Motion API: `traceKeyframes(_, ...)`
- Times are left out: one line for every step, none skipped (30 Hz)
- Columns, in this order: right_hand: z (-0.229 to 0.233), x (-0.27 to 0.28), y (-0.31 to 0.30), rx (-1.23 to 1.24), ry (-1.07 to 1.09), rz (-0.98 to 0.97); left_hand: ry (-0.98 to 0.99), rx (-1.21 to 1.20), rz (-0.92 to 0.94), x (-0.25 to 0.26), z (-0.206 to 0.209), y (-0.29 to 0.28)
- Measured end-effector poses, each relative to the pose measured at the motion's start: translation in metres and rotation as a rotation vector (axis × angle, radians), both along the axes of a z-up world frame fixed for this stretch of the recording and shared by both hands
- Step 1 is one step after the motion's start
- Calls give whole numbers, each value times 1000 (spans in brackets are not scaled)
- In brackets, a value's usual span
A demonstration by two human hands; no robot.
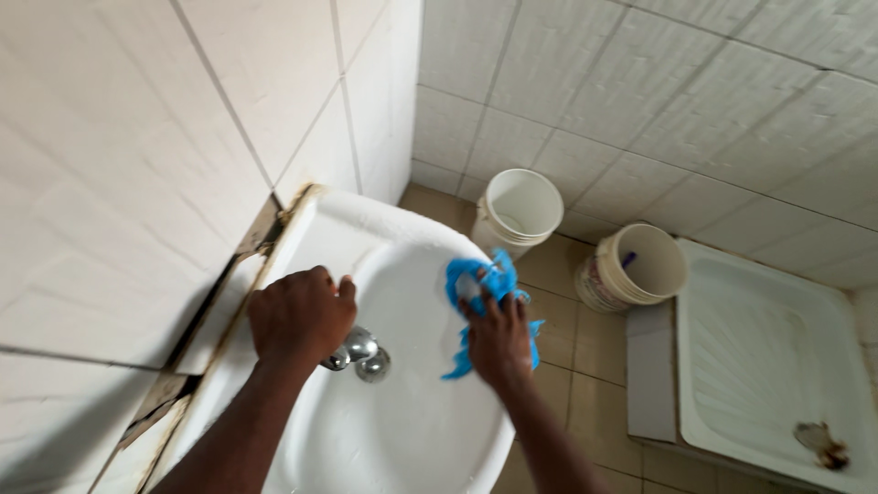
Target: The person uses a blue cloth to wipe the interior of a white bathroom sink. They repeatedly wet the cloth under the running tap and scrub the basin and faucet area.
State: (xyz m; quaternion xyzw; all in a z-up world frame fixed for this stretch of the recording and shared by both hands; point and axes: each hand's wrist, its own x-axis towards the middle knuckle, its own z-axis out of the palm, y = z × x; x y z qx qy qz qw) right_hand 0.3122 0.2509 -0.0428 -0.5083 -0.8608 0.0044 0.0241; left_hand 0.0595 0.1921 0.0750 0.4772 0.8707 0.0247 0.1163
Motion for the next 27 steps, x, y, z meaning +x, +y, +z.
traceKeyframes(-6,1,-10,-58,-63,-10,18,-14,14,1,-1,2)
traceKeyframes(-15,2,-24,-125,-126,-22,14,-30,25,2,-1,2)
traceKeyframes(-27,3,-42,-192,-187,-34,10,-45,37,2,-3,3)
traceKeyframes(-42,-2,-59,-150,-149,-25,7,-60,49,0,-5,5)
traceKeyframes(-58,-8,-78,-106,-112,-16,-12,-31,69,-2,-9,5)
traceKeyframes(-72,-17,-106,-252,-33,-1,-30,0,93,-4,-12,6)
traceKeyframes(-84,-34,-133,-396,49,14,-49,30,118,-6,-16,7)
traceKeyframes(-94,-54,-160,-619,8,46,-71,62,109,-8,-20,7)
traceKeyframes(-103,-78,-182,-576,159,66,-93,94,100,-9,-23,11)
traceKeyframes(-110,-103,-201,-529,316,102,-106,131,102,-16,-25,10)
traceKeyframes(-116,-125,-220,-668,392,-42,-294,77,150,-24,-28,3)
traceKeyframes(-123,-144,-222,-785,478,-187,-478,44,180,-33,-27,6)
traceKeyframes(-130,-151,-218,-738,474,-147,-662,8,203,-42,-28,9)
traceKeyframes(-137,-147,-221,-704,460,-107,-776,168,183,-54,-30,5)
traceKeyframes(-147,-141,-224,-670,446,-69,-887,331,161,-67,-33,2)
traceKeyframes(-154,-126,-221,-593,405,61,-1006,500,148,-75,-41,-5)
traceKeyframes(-159,-108,-214,-516,361,190,-887,493,113,-80,-49,-19)
traceKeyframes(-161,-100,-209,-482,332,266,-758,490,66,-88,-55,-29)
traceKeyframes(-159,-91,-202,-505,297,256,-629,486,22,-94,-60,-38)
traceKeyframes(-154,-82,-194,-561,254,184,-596,479,-22,-100,-66,-47)
traceKeyframes(-146,-73,-180,-593,216,110,-561,472,-66,-107,-68,-53)
traceKeyframes(-135,-62,-178,-631,181,33,-530,416,-76,-109,-71,-63)
traceKeyframes(-118,-52,-175,-626,159,-35,-499,361,-85,-109,-74,-73)
traceKeyframes(-98,-46,-178,-625,136,-96,-471,298,-87,-107,-78,-89)
traceKeyframes(-77,-43,-181,-623,124,-154,-494,358,-134,-101,-81,-102)
traceKeyframes(-56,-50,-186,-594,154,-191,-513,414,-183,-95,-82,-111)
traceKeyframes(-36,-61,-191,-568,187,-226,-530,469,-231,-93,-77,-119)
